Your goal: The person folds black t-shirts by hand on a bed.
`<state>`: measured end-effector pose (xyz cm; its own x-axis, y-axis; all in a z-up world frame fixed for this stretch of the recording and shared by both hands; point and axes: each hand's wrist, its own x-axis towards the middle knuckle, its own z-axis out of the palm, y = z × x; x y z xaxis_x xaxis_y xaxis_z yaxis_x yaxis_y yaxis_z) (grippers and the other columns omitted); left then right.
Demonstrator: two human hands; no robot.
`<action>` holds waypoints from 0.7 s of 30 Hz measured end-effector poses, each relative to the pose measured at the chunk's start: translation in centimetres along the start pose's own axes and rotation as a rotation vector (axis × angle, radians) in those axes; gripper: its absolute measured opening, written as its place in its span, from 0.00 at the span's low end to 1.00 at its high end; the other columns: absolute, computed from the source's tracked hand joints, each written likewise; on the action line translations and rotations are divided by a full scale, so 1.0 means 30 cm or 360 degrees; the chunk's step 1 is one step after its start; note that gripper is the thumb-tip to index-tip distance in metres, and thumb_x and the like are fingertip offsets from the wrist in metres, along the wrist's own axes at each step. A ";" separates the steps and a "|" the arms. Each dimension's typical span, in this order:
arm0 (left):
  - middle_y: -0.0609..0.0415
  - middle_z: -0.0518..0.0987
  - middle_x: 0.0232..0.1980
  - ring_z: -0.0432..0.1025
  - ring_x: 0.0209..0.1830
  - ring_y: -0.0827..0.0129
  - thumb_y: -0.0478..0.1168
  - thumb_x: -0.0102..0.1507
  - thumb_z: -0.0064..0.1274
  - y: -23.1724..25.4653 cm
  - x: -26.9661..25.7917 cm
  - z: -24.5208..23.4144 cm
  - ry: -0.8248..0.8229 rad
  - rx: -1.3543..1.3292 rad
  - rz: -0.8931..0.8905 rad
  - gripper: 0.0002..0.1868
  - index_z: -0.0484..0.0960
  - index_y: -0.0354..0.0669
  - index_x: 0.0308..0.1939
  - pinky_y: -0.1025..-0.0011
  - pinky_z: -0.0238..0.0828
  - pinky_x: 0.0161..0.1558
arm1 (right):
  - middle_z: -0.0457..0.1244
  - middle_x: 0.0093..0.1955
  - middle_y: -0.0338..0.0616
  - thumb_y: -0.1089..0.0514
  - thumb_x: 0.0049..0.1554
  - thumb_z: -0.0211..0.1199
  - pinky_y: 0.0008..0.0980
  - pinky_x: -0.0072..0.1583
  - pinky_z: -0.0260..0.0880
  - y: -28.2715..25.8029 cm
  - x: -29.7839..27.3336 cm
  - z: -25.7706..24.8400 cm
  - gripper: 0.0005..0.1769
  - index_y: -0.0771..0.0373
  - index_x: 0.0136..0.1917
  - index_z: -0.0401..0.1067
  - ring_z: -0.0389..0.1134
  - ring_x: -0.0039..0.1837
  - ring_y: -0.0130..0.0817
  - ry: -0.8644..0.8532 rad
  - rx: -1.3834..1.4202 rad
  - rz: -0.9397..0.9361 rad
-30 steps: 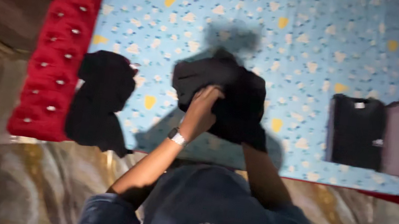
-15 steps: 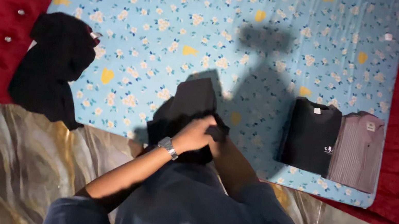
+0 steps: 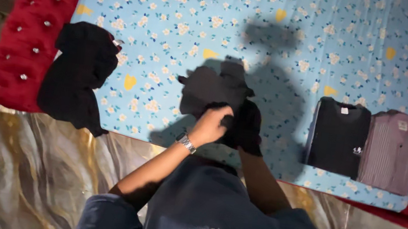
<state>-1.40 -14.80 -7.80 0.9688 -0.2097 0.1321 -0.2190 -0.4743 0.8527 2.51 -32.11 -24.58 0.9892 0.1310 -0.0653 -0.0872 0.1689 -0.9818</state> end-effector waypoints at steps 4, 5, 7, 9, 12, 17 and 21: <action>0.40 0.79 0.45 0.74 0.50 0.49 0.25 0.44 0.47 -0.023 -0.044 0.006 -0.0466 -0.0353 0.0203 0.25 0.76 0.37 0.47 0.61 0.69 0.49 | 0.65 0.49 0.47 0.56 0.65 0.52 0.37 0.56 0.67 -0.229 0.074 0.204 0.11 0.66 0.53 0.66 0.67 0.51 0.36 -0.0208 0.0054 -0.0078; 0.40 0.79 0.44 0.74 0.49 0.50 0.26 0.44 0.47 -0.019 -0.056 0.000 -0.0689 -0.0411 0.0174 0.25 0.76 0.37 0.47 0.62 0.69 0.48 | 0.65 0.49 0.47 0.56 0.65 0.52 0.37 0.56 0.67 -0.261 0.085 0.248 0.11 0.66 0.53 0.66 0.67 0.51 0.37 -0.0226 0.0067 -0.0069; 0.40 0.78 0.44 0.74 0.50 0.50 0.26 0.46 0.47 -0.009 -0.068 -0.015 -0.0628 -0.0478 0.0243 0.25 0.75 0.36 0.48 0.62 0.69 0.50 | 0.65 0.49 0.47 0.55 0.65 0.52 0.37 0.56 0.67 -0.299 0.109 0.315 0.11 0.66 0.53 0.66 0.67 0.52 0.37 -0.0294 0.0114 -0.0017; 0.41 0.78 0.45 0.74 0.51 0.49 0.26 0.47 0.46 -0.008 -0.074 -0.043 -0.0564 -0.0538 0.0307 0.24 0.74 0.36 0.49 0.63 0.69 0.52 | 0.65 0.49 0.47 0.55 0.65 0.52 0.37 0.57 0.67 -0.307 0.122 0.369 0.11 0.66 0.53 0.67 0.67 0.52 0.37 -0.0344 0.0153 0.0043; 0.40 0.77 0.45 0.73 0.49 0.48 0.27 0.46 0.49 -0.014 -0.068 -0.079 -0.0546 -0.0577 0.0398 0.23 0.74 0.35 0.47 0.62 0.69 0.50 | 0.65 0.50 0.47 0.55 0.65 0.53 0.38 0.57 0.67 -0.297 0.134 0.423 0.12 0.67 0.54 0.67 0.66 0.52 0.37 -0.0380 0.0197 0.0090; 0.42 0.80 0.44 0.76 0.45 0.54 0.30 0.53 0.50 0.029 -0.096 -0.074 -0.0717 -0.0620 0.0375 0.18 0.75 0.37 0.48 0.65 0.71 0.49 | 0.65 0.50 0.48 0.55 0.65 0.53 0.38 0.58 0.66 -0.274 0.124 0.441 0.12 0.67 0.54 0.68 0.66 0.53 0.38 -0.0415 0.0213 0.0177; 0.42 0.79 0.39 0.78 0.38 0.56 0.31 0.53 0.48 0.056 -0.093 -0.107 -0.0867 -0.0637 -0.0030 0.18 0.75 0.37 0.48 0.66 0.74 0.42 | 0.65 0.51 0.48 0.55 0.65 0.53 0.38 0.59 0.66 -0.245 0.087 0.435 0.13 0.67 0.55 0.68 0.66 0.53 0.38 -0.0461 0.0250 0.0261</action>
<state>-4.09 -12.27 -5.11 0.7522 -0.6553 -0.0688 -0.0410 -0.1507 0.9877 4.19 -20.27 -15.19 0.8882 0.4363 -0.1440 -0.2808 0.2675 -0.9217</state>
